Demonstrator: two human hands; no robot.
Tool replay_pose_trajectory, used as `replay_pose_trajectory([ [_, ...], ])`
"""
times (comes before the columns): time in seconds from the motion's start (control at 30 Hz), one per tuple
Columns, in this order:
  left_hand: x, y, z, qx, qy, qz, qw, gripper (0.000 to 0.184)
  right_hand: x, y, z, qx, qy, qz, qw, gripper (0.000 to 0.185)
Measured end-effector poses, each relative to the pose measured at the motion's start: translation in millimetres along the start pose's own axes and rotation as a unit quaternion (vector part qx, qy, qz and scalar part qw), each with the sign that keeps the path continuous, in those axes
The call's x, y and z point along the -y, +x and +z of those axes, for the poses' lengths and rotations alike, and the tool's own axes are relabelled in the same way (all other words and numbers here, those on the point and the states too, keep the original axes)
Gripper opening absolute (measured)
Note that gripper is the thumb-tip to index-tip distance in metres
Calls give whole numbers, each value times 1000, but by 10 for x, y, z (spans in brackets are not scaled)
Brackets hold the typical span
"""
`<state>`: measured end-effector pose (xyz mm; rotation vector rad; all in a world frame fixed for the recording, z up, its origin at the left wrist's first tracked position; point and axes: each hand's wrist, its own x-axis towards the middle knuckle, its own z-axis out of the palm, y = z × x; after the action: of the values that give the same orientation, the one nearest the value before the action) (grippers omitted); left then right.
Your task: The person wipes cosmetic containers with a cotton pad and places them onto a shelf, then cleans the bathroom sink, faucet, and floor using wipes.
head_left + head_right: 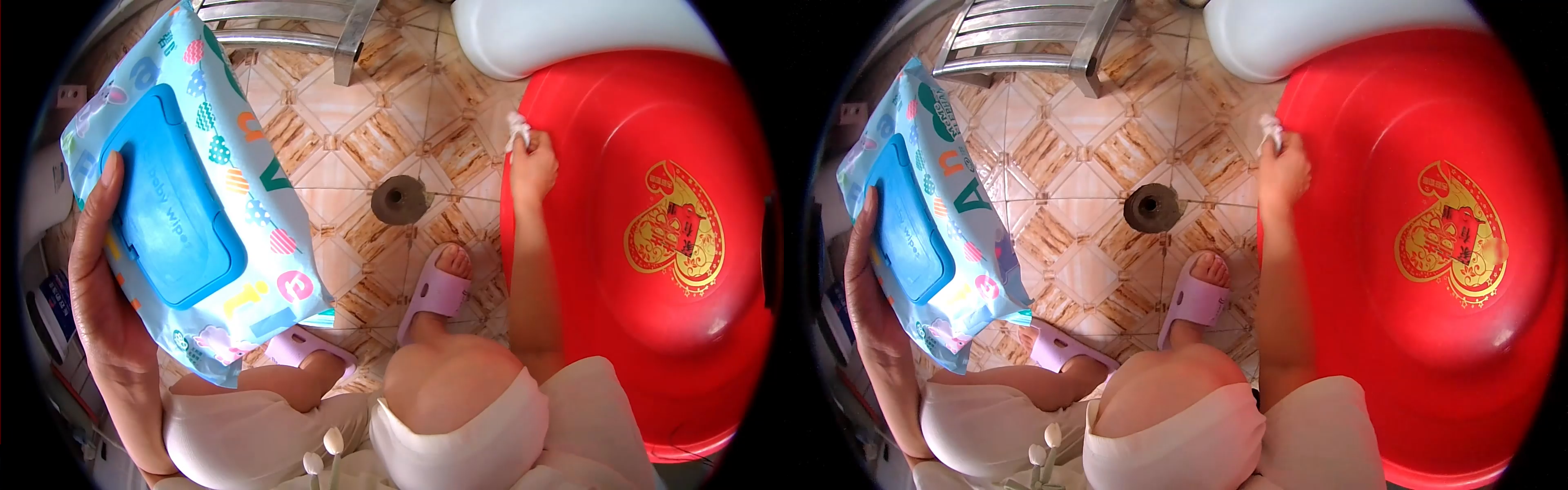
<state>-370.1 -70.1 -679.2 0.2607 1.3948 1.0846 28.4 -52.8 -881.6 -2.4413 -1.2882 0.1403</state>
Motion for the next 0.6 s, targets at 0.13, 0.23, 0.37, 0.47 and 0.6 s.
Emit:
replay_pose_trajectory([
  [0.13,7,-1,8,10,2,-6,1000,39,-5,447,160,-60,-28,-76,995,22],
  [0.23,23,3,5,-6,15,13,1000,38,-105,701,602,-10,60,-223,973,25],
  [0.37,6,12,-72,11,-2,-8,1000,35,23,444,837,9,37,-303,952,31],
  [0.47,2,52,-136,2,-4,9,1000,34,136,87,801,-22,-20,-328,944,31],
  [0.6,22,25,-64,-20,3,28,999,34,105,-70,700,76,201,-255,943,28],
])
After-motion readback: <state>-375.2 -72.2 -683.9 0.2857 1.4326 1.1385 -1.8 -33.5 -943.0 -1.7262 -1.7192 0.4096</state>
